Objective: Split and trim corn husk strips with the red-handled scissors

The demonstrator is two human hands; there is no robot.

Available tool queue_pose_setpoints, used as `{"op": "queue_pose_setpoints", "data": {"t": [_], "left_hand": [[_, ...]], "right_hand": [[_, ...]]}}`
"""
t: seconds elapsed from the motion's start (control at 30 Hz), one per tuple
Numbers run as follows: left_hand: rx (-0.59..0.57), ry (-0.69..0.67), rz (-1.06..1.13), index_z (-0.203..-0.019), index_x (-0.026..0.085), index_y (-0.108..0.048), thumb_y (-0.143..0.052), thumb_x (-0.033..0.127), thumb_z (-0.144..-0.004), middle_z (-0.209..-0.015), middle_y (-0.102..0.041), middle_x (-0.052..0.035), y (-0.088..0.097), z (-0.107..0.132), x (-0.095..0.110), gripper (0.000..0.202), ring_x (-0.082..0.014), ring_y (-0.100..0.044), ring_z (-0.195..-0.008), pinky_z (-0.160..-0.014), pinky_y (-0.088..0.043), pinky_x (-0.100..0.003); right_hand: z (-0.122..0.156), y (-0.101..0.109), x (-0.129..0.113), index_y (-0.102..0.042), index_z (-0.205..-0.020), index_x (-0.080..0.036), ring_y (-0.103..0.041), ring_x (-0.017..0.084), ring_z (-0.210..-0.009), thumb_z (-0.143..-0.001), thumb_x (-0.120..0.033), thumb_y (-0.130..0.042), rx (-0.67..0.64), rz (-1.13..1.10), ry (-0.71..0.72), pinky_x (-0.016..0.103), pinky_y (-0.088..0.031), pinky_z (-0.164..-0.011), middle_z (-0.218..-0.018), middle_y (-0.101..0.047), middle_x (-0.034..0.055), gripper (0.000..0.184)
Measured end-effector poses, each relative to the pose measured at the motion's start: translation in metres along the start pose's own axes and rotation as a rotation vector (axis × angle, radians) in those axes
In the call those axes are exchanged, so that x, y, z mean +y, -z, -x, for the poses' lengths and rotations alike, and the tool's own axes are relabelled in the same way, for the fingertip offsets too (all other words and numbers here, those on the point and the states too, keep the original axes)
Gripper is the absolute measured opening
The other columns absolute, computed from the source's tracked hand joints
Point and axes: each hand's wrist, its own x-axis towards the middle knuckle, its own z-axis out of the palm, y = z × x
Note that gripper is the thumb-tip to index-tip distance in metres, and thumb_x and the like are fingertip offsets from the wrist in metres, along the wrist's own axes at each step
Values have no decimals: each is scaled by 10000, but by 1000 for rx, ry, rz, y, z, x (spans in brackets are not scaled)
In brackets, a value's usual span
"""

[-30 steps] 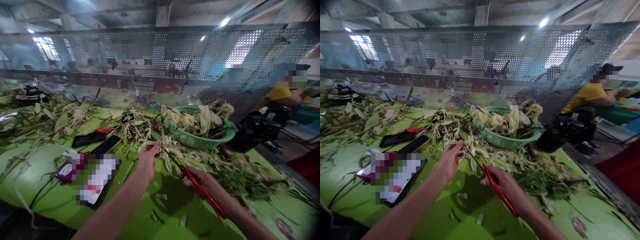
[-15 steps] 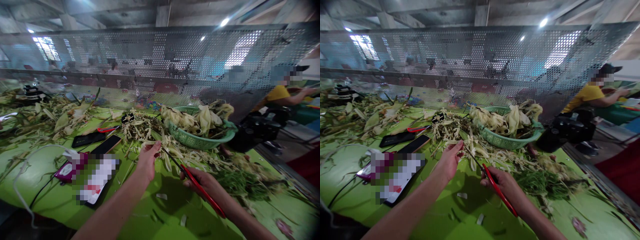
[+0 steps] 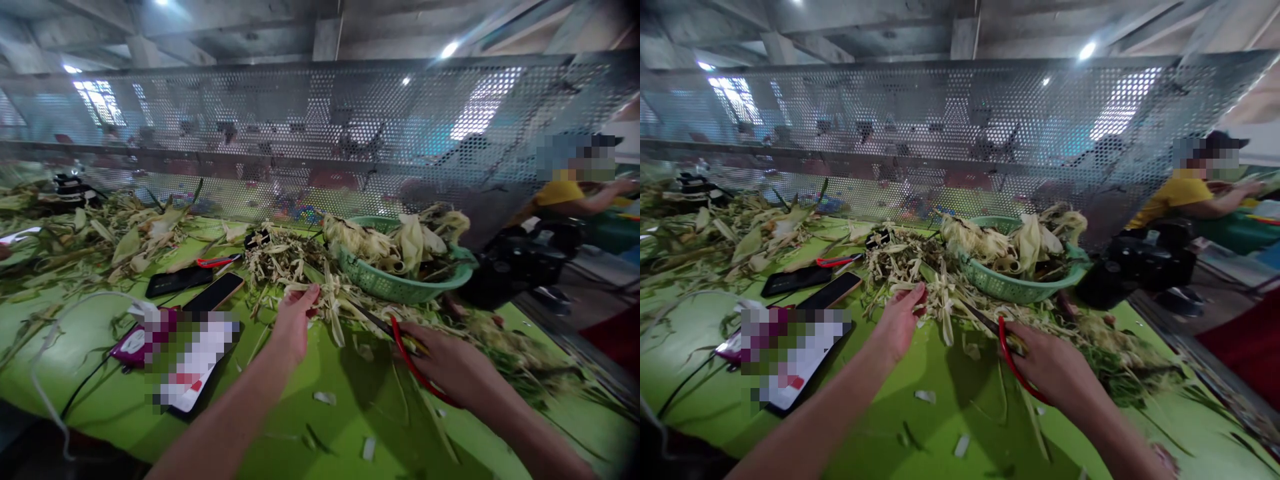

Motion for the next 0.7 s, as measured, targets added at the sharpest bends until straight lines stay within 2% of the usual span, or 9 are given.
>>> {"op": "queue_pose_setpoints", "data": {"t": [0.07,0.13,0.2,0.27,0.37,0.5,0.6,0.7], "left_hand": [[-26,13,-13,-704,174,-672,-808,357,-580,-762,-649,-32,0,1,-2,260,-121,-564,-701,-643,-380,-256],[-62,16,-49,-706,173,-681,-802,357,-586,-742,-647,-28,-1,2,-5,252,-115,-560,-682,-645,-383,-254],[-105,17,-118,-718,174,-692,-799,362,-588,-740,-653,-30,-2,5,-8,252,-118,-561,-680,-659,-391,-256],[-161,22,-196,-729,173,-702,-797,367,-588,-746,-663,-36,-5,9,-11,257,-125,-564,-689,-680,-400,-259],[-277,11,-297,-734,172,-716,-791,366,-593,-758,-680,-48,-10,17,-15,251,-143,-571,-708,-716,-409,-268],[-419,-32,-410,-739,185,-724,-761,379,-628,-752,-687,-52,-14,23,-19,227,-169,-581,-724,-737,-412,-285],[-449,-48,-423,-722,185,-717,-764,379,-626,-715,-670,-41,-15,23,-21,220,-165,-570,-707,-724,-413,-283],[-451,-24,-362,-712,171,-701,-779,365,-611,-705,-653,-34,-14,24,-19,233,-153,-558,-696,-720,-412,-277]], "right_hand": [[0,3,8,-589,-1215,-288,-665,319,-895,-800,-388,-547,27,39,27,392,-501,-693,-1129,-680,89,428],[2,10,6,-606,-1194,-287,-647,318,-943,-825,-430,-521,105,20,42,406,-500,-737,-1173,-656,79,404],[4,20,-7,-612,-1171,-277,-620,304,-994,-853,-462,-495,224,-79,50,400,-488,-785,-1198,-635,71,386],[5,27,-25,-604,-1161,-252,-615,262,-984,-877,-455,-487,253,-285,96,371,-471,-835,-1158,-642,78,368],[4,26,-48,-607,-1139,-227,-619,213,-911,-868,-451,-527,205,-510,137,325,-471,-811,-1095,-647,77,360],[4,11,-62,-659,-933,-196,-592,179,-784,-842,-462,-560,117,-603,142,271,-445,-689,-866,-659,40,298],[6,4,-68,-637,-808,-175,-528,146,-684,-829,-473,-570,50,-746,74,248,-392,-615,-724,-597,9,306],[6,1,-76,-588,-757,-162,-477,120,-625,-798,-476,-603,-119,-1085,-2,241,-375,-593,-671,-533,-14,317]]}}
